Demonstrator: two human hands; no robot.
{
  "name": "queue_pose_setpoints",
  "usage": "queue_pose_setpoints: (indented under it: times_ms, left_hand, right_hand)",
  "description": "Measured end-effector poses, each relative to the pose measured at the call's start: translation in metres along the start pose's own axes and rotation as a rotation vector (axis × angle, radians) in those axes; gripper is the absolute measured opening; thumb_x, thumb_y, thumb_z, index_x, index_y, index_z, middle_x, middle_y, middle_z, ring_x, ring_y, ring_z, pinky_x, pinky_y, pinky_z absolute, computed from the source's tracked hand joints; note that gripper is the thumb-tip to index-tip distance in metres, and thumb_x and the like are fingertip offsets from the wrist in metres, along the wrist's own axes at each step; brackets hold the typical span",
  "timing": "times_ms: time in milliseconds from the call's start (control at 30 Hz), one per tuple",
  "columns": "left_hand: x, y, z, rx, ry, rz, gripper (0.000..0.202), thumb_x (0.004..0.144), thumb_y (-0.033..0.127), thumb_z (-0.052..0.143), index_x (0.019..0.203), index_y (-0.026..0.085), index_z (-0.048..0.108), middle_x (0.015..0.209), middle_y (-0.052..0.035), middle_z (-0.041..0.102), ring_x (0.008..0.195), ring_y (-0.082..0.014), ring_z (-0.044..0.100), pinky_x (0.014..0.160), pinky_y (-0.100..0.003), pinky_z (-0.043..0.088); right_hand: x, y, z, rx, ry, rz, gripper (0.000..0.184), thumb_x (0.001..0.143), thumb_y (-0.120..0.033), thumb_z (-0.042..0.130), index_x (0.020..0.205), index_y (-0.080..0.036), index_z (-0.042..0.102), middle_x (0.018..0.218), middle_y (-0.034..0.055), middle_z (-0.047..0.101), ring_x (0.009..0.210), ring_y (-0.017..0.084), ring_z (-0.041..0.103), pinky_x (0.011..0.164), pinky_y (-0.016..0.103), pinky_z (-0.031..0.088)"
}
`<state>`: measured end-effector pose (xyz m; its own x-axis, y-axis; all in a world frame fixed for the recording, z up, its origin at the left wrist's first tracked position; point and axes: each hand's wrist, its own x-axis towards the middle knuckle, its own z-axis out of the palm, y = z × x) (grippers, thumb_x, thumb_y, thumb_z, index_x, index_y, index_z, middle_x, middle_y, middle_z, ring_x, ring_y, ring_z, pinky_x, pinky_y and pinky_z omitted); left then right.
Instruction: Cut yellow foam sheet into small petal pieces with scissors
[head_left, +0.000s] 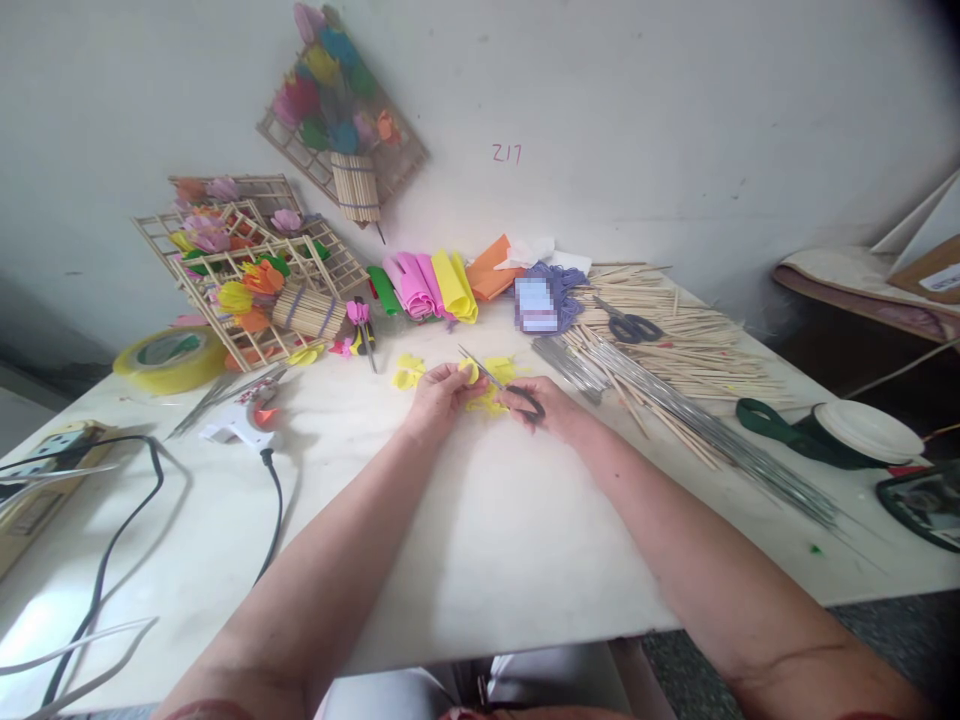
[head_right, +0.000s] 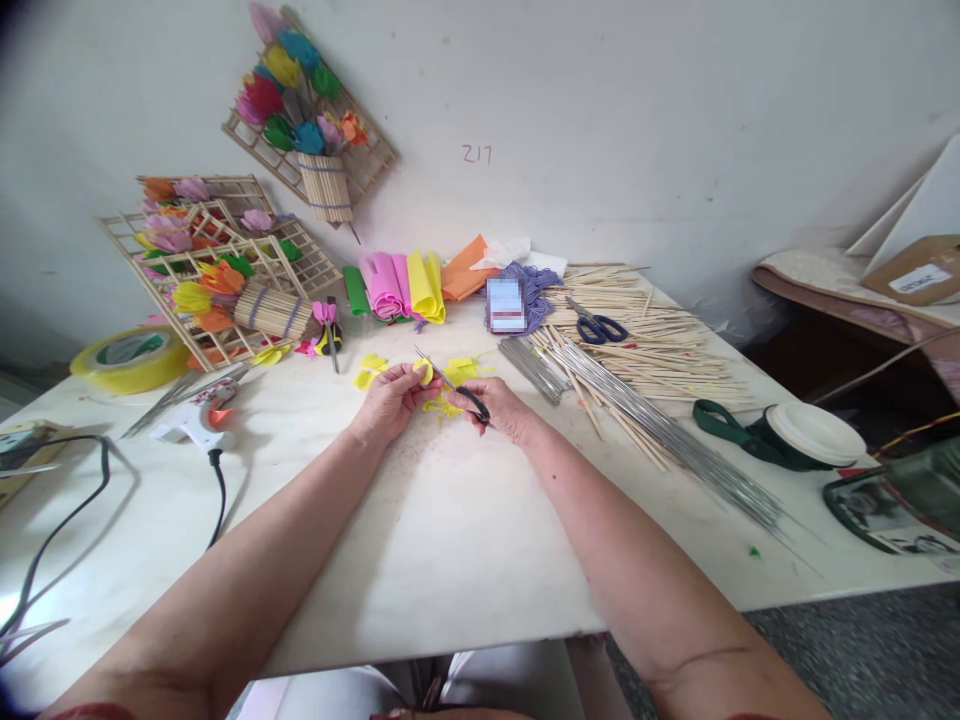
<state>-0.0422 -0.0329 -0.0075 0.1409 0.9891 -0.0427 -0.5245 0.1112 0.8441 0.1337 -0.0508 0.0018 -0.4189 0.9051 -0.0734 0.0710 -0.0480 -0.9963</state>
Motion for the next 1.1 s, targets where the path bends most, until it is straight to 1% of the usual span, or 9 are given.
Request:
queue_pose_setpoints:
  times_ms: [233, 433, 800, 967, 1100]
  left_hand:
    - [0.0011, -0.001, -0.0028, 0.009, -0.007, 0.017, 0.025, 0.06, 0.028, 0.077, 0.067, 0.012, 0.059, 0.067, -0.0042, 0.066, 0.065, -0.0151, 0.065, 0.064, -0.026, 0.053]
    - [0.0007, -0.001, -0.0032, 0.009, -0.004, 0.022, 0.025, 0.06, 0.028, 0.077, 0.067, 0.012, 0.059, 0.069, -0.0047, 0.066, 0.067, -0.0155, 0.065, 0.066, -0.028, 0.054]
    - [0.0022, -0.0024, -0.0035, -0.002, 0.023, 0.038, 0.026, 0.059, 0.028, 0.077, 0.066, 0.012, 0.058, 0.067, -0.0048, 0.066, 0.067, -0.0162, 0.065, 0.065, -0.028, 0.053]
    - [0.0018, -0.0022, -0.0029, -0.014, 0.046, 0.041, 0.026, 0.059, 0.028, 0.077, 0.066, 0.013, 0.058, 0.065, -0.0039, 0.065, 0.068, -0.0167, 0.066, 0.069, -0.03, 0.053]
    - [0.0024, -0.0022, -0.0027, -0.019, 0.053, 0.051, 0.025, 0.06, 0.028, 0.077, 0.066, 0.012, 0.058, 0.068, -0.0045, 0.066, 0.069, -0.0172, 0.066, 0.07, -0.03, 0.053]
  right_hand:
    - [-0.0009, -0.0025, 0.0001, -0.031, 0.013, -0.014, 0.032, 0.068, -0.042, 0.067, 0.059, -0.016, 0.051, 0.043, -0.0064, 0.044, 0.034, 0.005, 0.036, 0.032, 0.019, 0.025]
    - [-0.0007, -0.0031, 0.0002, -0.045, 0.013, -0.029, 0.034, 0.068, -0.042, 0.066, 0.057, -0.016, 0.048, 0.042, -0.0063, 0.044, 0.033, 0.005, 0.036, 0.032, 0.019, 0.024]
    - [0.0042, 0.0024, -0.0016, -0.071, 0.042, -0.013, 0.034, 0.066, -0.042, 0.068, 0.055, -0.016, 0.05, 0.04, -0.0062, 0.043, 0.032, 0.004, 0.034, 0.03, 0.019, 0.023]
    - [0.0036, 0.0017, -0.0015, -0.063, 0.035, -0.014, 0.034, 0.066, -0.043, 0.067, 0.055, -0.016, 0.05, 0.039, -0.0061, 0.042, 0.032, 0.004, 0.034, 0.03, 0.019, 0.024]
    - [0.003, 0.0006, -0.0006, -0.07, 0.044, -0.006, 0.034, 0.065, -0.044, 0.068, 0.055, -0.016, 0.051, 0.039, -0.0067, 0.042, 0.032, 0.004, 0.033, 0.03, 0.019, 0.024]
